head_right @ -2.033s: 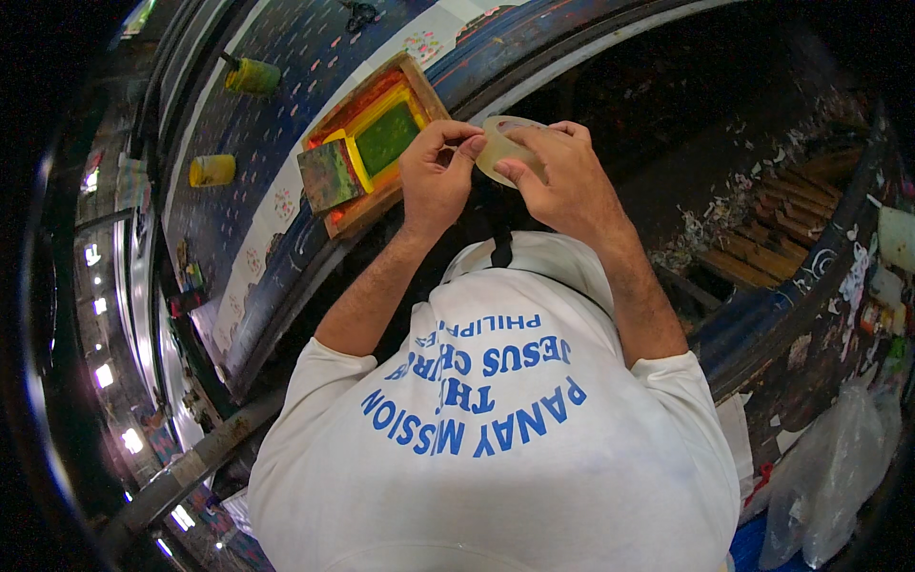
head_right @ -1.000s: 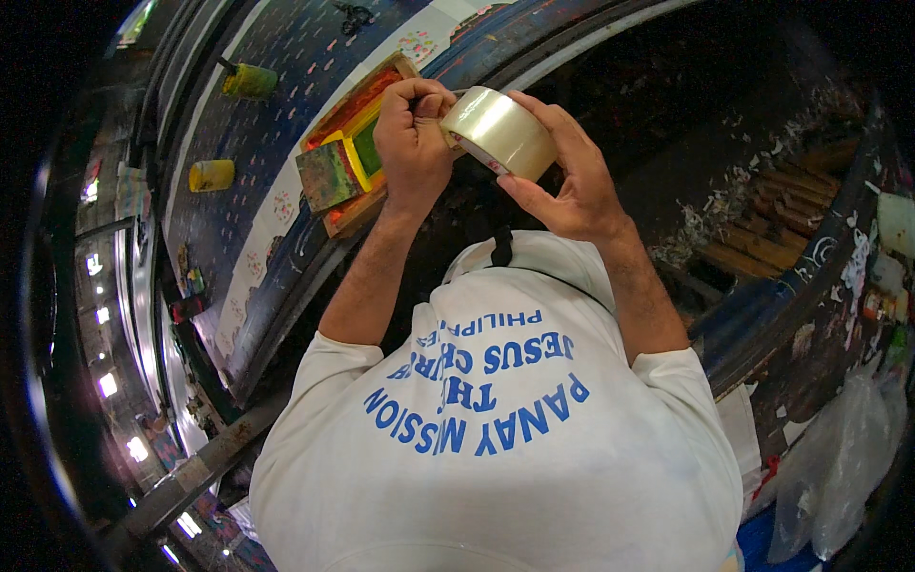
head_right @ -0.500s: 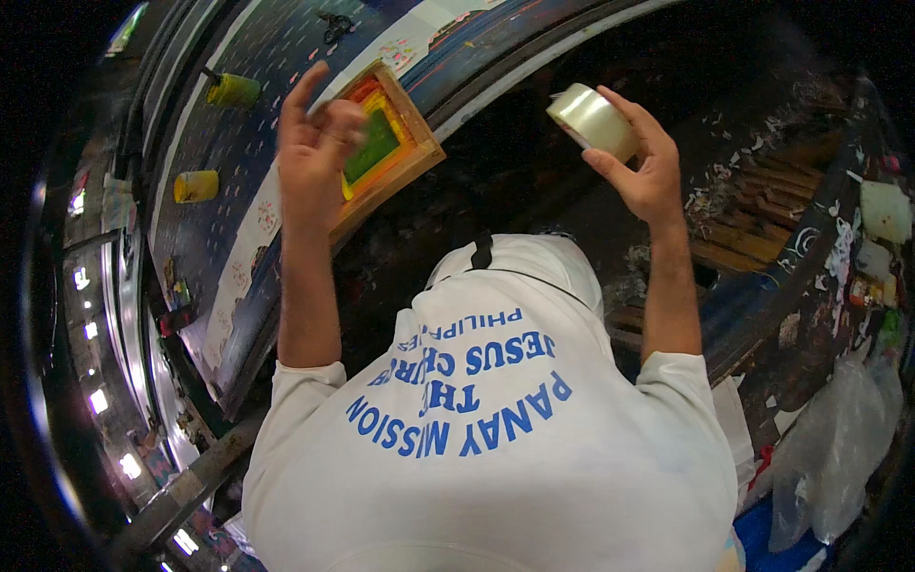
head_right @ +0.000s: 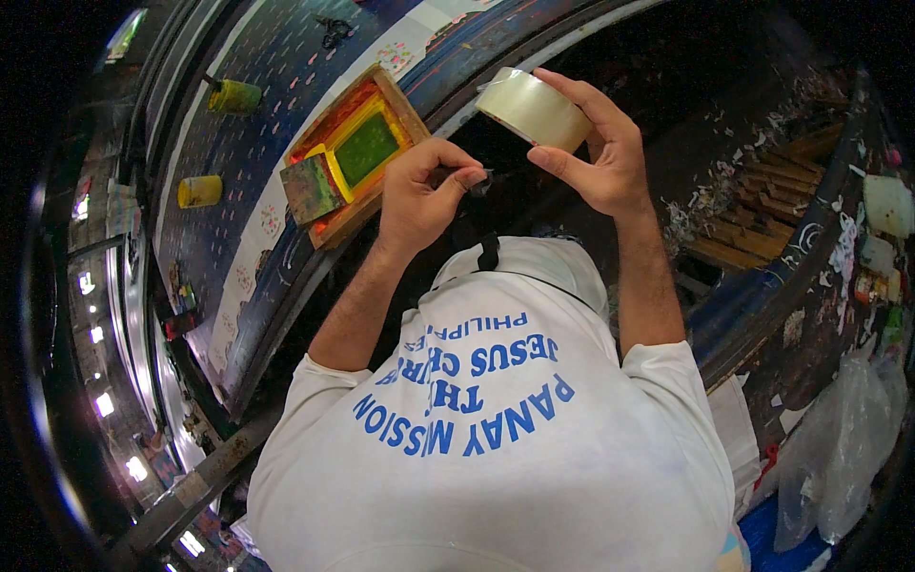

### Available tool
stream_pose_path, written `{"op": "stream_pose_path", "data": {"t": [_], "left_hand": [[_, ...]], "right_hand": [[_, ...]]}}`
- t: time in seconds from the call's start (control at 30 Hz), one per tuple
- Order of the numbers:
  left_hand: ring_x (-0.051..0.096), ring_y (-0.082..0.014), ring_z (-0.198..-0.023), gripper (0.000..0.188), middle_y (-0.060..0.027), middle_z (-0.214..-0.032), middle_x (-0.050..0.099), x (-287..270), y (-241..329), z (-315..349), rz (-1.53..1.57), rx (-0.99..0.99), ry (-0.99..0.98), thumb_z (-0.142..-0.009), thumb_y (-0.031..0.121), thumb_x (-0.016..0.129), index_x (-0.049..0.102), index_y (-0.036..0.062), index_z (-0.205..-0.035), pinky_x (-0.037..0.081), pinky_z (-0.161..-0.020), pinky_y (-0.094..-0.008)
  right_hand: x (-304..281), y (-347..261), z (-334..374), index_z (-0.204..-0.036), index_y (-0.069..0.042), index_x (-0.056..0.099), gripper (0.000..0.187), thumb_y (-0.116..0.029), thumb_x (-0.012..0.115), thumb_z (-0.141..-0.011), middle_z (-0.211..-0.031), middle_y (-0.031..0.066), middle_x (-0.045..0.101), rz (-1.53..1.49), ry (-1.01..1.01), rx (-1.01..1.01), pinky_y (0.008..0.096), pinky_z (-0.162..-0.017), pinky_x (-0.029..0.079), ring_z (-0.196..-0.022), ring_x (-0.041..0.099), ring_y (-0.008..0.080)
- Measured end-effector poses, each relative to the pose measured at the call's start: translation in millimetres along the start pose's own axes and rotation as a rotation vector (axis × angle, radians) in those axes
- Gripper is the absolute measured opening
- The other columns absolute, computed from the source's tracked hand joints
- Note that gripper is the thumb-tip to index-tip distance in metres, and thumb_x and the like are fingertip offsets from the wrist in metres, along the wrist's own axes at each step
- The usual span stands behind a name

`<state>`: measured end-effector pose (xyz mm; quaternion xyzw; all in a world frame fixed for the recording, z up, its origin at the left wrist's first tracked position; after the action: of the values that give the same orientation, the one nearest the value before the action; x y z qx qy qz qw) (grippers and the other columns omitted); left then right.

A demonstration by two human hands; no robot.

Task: The person holds a wooden screen-printing frame with a green mesh and yellow border, then picks up a roll of clear tape and applies it to the frame's edge. The person continues to adjust the frame and tape while standing at a cluttered workbench.

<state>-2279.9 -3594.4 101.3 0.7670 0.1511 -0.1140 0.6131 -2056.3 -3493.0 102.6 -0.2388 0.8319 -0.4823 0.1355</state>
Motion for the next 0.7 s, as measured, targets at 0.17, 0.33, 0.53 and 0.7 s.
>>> {"op": "stream_pose_path", "data": {"t": [0.17, 0.33, 0.53, 0.7], "left_hand": [[0.075, -0.0167, -0.083, 0.011, -0.0091, -0.094, 0.077, -1.2, 10.3, -5.2, -0.068, 0.044, -0.019, -0.087, 0.000, 0.086, 0.076, 0.0022, -0.092, 0.056, -0.070, -0.0288], [0.075, -0.0169, -0.091, 0.023, -0.0107, -0.099, 0.075, -4.8, 23.3, -0.8, -0.086, 0.186, -0.023, -0.090, -0.016, 0.073, 0.076, 0.0023, -0.103, 0.060, -0.079, -0.0281], [0.078, -0.0186, -0.097, 0.047, -0.0145, -0.108, 0.079, -9.6, 29.7, 4.2, 0.054, 0.125, 0.045, -0.095, -0.017, 0.064, 0.070, 0.0039, -0.136, 0.063, -0.085, -0.0305], [0.077, -0.0160, -0.099, 0.053, -0.0149, -0.114, 0.079, -14.5, 27.6, 5.3, 0.261, 0.085, 0.019, -0.105, -0.012, 0.057, 0.054, 0.0041, -0.155, 0.063, -0.087, -0.0303]], "right_hand": [[7.5, -1.1, -2.0, -0.153, -0.005, 0.060, 0.076, -0.013, 0.092, -0.085, -0.138, 0.0128, 0.068, 0.005, -0.021, -0.014, 0.0342, -0.105, 0.059, -0.122, 0.068, 0.0195], [10.8, -3.3, -3.7, -0.152, -0.006, 0.061, 0.076, -0.015, 0.092, -0.084, -0.138, 0.0128, 0.069, 0.026, -0.042, -0.008, 0.0347, -0.105, 0.059, -0.122, 0.068, 0.0203], [12.7, -6.3, -2.0, -0.155, 0.006, 0.054, 0.079, -0.008, 0.090, -0.086, -0.147, 0.0165, 0.064, -0.024, -0.098, 0.044, 0.0360, -0.114, 0.049, -0.132, 0.063, 0.0209], [17.5, -9.1, -1.3, -0.154, 0.007, 0.054, 0.079, -0.008, 0.090, -0.085, -0.145, 0.0162, 0.065, -0.047, -0.103, 0.063, 0.0361, -0.114, 0.048, -0.131, 0.063, 0.0211]]}}
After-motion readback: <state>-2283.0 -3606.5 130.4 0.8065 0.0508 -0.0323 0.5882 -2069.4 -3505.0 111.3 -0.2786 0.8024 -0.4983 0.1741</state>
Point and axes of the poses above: each hand's wrist, its own z-axis away from the middle knuckle, its own x-axis out of the palm, y = z × x, the point moved 4 cm from there along -z, towards the middle knuckle
